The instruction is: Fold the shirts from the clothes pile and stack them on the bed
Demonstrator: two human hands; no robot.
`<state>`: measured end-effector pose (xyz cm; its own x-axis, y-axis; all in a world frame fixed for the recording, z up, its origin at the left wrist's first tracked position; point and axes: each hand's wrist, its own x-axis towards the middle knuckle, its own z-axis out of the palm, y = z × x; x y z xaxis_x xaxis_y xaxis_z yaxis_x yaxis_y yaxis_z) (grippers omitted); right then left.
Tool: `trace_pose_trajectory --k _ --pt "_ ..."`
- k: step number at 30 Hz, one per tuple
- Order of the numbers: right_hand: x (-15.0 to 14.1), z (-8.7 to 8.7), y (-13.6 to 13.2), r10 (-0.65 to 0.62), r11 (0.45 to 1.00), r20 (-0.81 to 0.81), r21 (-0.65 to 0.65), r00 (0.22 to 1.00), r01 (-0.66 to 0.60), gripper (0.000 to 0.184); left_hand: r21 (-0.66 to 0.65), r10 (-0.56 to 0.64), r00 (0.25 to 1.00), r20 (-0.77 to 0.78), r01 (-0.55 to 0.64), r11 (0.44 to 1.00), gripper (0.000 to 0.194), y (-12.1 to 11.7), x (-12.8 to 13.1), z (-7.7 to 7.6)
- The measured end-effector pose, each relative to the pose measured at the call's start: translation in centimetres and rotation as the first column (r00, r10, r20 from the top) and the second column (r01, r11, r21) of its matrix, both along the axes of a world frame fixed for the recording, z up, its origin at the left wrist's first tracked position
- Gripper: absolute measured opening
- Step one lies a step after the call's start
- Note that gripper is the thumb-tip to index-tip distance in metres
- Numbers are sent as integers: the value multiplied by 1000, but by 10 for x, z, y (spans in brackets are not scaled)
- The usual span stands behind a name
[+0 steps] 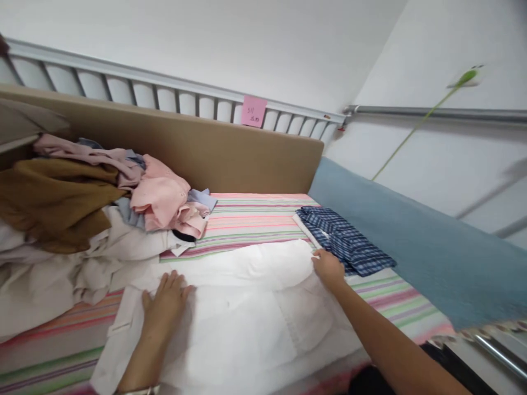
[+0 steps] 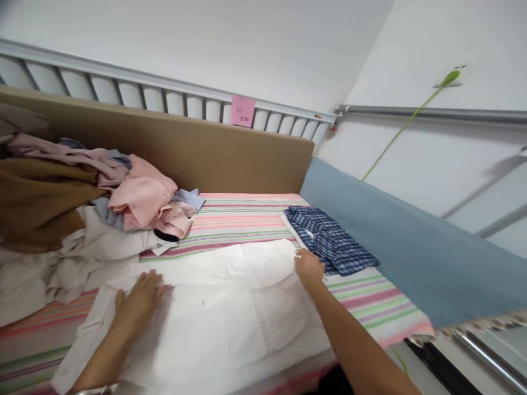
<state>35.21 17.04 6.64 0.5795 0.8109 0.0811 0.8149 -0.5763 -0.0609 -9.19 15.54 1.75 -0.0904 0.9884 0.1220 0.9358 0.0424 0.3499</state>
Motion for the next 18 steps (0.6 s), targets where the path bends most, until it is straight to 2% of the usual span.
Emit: trace_pose_trajectory --k 2,4,5,6,8,10,11,12,16,18 --pt "-9 4 2 26 1000 47 6 999 -26 35 -77 -14 1000 -22 13 997 42 -3 2 5" --pt "-32 9 5 165 984 122 51 979 -172 38 -101 -21 999 -29 18 995 41 -4 3 9" --pt "-49 11 6 270 957 148 69 951 -283 39 -99 -22 999 -32 19 995 41 -4 4 10" --pt "-69 13 7 392 910 157 80 907 -407 39 -95 -21 999 -36 18 995 42 -4 4 10" --pt "-110 10 8 626 768 115 82 771 -635 42 -96 -17 999 -48 12 995 43 -4 4 9" --pt "-143 1 8 775 627 44 69 631 -776 46 -118 -15 998 -61 8 993 44 -4 4 8" --pt "-154 -6 9 805 592 7 51 593 -804 47 -134 -20 998 -64 11 991 44 -4 4 8" --pt "-160 -13 9 807 591 -29 26 590 -806 49 -148 -28 998 -63 18 989 44 -4 4 9" --pt "-153 -41 13 719 686 -94 -70 689 -725 54 -161 -52 998 -37 46 986 46 -7 4 16" --pt "-146 -47 15 717 689 -87 -60 691 -722 54 -168 -50 999 -17 47 985 46 -9 4 21"
